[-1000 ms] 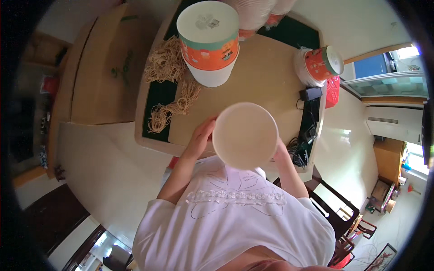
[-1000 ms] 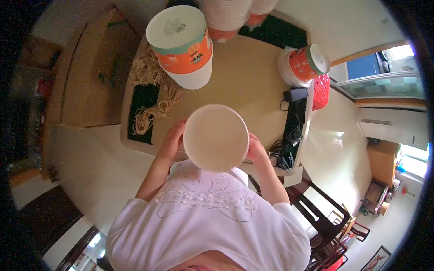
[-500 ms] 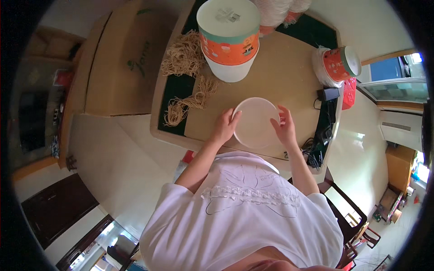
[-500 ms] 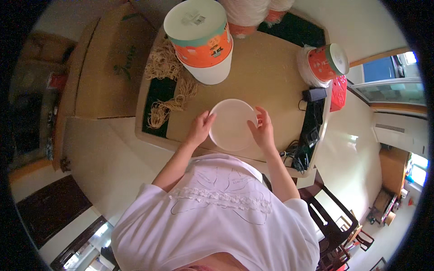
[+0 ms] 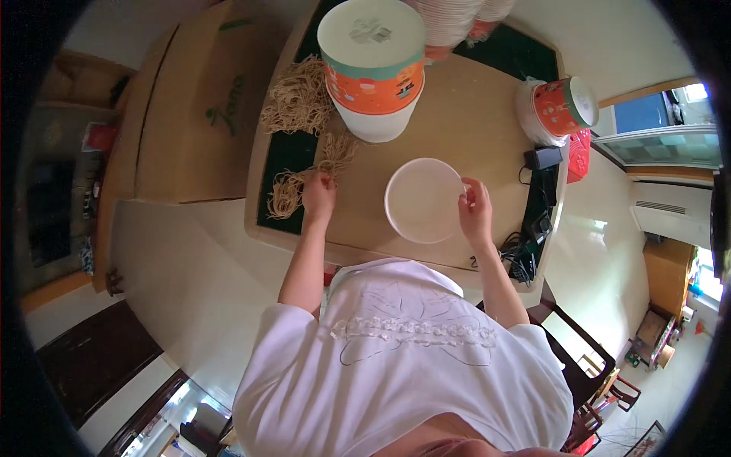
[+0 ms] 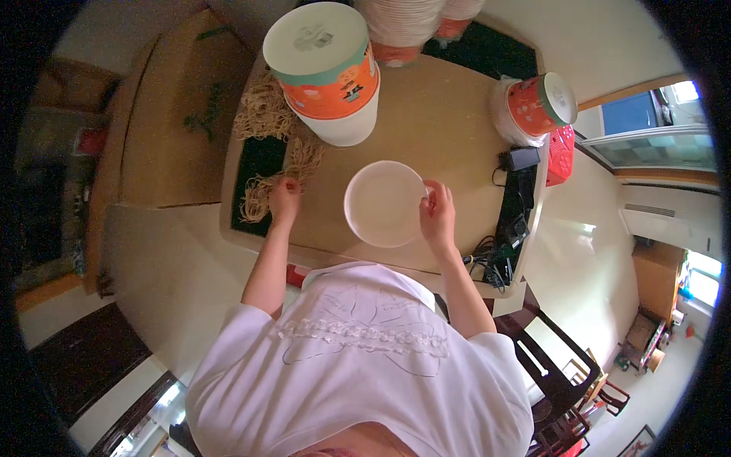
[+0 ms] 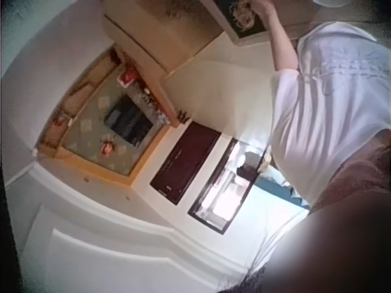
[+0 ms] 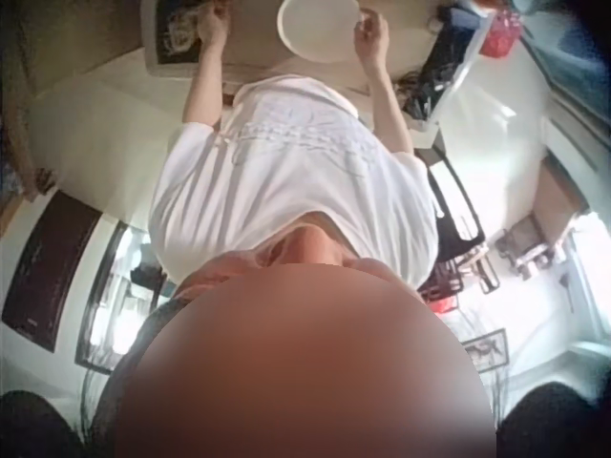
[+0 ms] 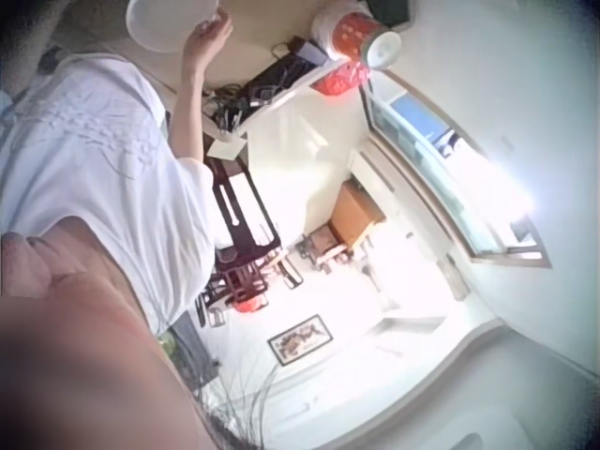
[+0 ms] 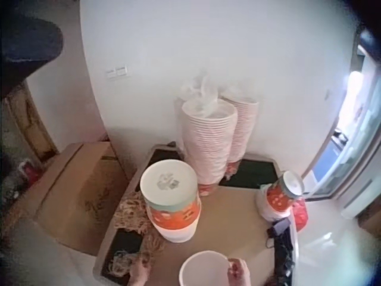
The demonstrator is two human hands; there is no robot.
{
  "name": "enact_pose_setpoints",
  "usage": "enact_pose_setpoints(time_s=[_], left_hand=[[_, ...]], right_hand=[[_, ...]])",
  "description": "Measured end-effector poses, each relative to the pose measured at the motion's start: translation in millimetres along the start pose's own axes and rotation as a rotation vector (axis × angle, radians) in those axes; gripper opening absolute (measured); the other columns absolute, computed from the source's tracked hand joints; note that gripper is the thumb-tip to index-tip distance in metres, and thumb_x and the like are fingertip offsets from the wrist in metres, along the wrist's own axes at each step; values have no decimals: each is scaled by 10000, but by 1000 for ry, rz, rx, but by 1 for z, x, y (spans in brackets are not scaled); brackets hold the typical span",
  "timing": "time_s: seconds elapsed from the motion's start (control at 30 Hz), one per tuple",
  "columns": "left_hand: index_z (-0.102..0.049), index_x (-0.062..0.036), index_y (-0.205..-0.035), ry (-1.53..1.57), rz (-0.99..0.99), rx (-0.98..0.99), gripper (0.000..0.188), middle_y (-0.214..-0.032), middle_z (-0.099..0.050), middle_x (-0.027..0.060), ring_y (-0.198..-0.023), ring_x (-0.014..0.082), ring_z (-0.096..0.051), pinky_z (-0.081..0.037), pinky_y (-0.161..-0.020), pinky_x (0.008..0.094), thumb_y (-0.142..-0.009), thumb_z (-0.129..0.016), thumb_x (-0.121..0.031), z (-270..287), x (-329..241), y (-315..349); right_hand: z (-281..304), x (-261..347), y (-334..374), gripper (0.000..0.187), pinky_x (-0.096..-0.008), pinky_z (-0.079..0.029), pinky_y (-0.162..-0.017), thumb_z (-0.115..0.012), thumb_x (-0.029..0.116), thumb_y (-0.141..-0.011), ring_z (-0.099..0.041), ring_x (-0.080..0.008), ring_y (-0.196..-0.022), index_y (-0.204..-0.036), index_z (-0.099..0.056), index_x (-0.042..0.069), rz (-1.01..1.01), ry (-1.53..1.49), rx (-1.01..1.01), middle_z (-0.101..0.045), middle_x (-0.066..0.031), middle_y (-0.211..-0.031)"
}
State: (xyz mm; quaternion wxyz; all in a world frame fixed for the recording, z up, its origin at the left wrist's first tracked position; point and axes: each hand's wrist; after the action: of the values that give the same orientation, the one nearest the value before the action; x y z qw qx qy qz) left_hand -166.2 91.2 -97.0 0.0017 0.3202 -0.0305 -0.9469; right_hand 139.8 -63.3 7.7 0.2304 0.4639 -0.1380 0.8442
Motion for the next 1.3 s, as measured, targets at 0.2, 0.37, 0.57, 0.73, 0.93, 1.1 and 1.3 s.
enact_pose_setpoints(time_s=[0.2,0.37,0.57,0.73,0.93,1.1,1.3], left_hand=[[-582,-52,-879,597,175,155,122,-758,-645,44,-566,117,-532,-429,-518,256,-868,-662,-144,65,-46,-15],[-540,-48,-925,897,123,172,81,-822,-670,72,-539,55,-493,-374,-474,187,-913,-609,-89,132,-93,-4],[-546,-44,-965,959,-129,1,93,-856,-667,91,-612,66,-527,-416,-524,195,-914,-612,-85,186,-132,8],[-547,-36,-984,885,-220,-105,81,-938,-668,100,-768,106,-620,-470,-591,207,-923,-590,-66,214,-149,6],[-580,-44,-994,739,-334,-269,81,-1021,-668,128,-893,170,-649,-507,-672,252,-933,-574,-96,249,-158,9],[-562,-13,-1002,756,-440,-390,81,-1030,-654,179,-914,208,-650,-530,-679,270,-935,-547,-56,272,-174,11],[-533,1,-976,845,-696,-559,76,-931,-650,224,-817,256,-660,-534,-627,288,-902,-535,17,294,-197,29]], right_hand=[[12,-3,0,268,-300,-465,-657,-588,17,-861,-522,-182,-717,-1123,-580,70,-33,65,43,-520,-85,-874],[15,-4,-3,234,-317,-489,-727,-616,68,-872,-567,-213,-786,-1105,-594,54,34,36,9,-556,-109,-951],[25,3,-9,239,-336,-483,-776,-619,76,-870,-567,-237,-862,-1105,-592,41,91,21,-51,-571,-114,-993],[27,7,-8,234,-340,-481,-780,-617,72,-867,-569,-235,-873,-1098,-593,40,108,33,-47,-573,-118,-988],[30,13,-5,229,-337,-480,-780,-618,61,-860,-575,-237,-873,-1087,-595,37,91,53,-48,-573,-118,-977],[30,17,-6,221,-332,-480,-780,-620,55,-858,-575,-231,-870,-1077,-599,35,117,18,-59,-573,-116,-969],[31,23,-6,218,-316,-479,-782,-618,41,-860,-584,-215,-883,-1076,-597,33,117,16,-63,-575,-108,-972]])
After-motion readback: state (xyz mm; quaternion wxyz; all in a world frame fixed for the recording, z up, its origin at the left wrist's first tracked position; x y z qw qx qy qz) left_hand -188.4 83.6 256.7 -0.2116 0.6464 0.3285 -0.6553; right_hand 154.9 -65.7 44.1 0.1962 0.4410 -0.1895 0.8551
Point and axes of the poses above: each hand's wrist, its own y-axis away from the middle knuckle, its own z-axis out of the back of the hand, x = y × z
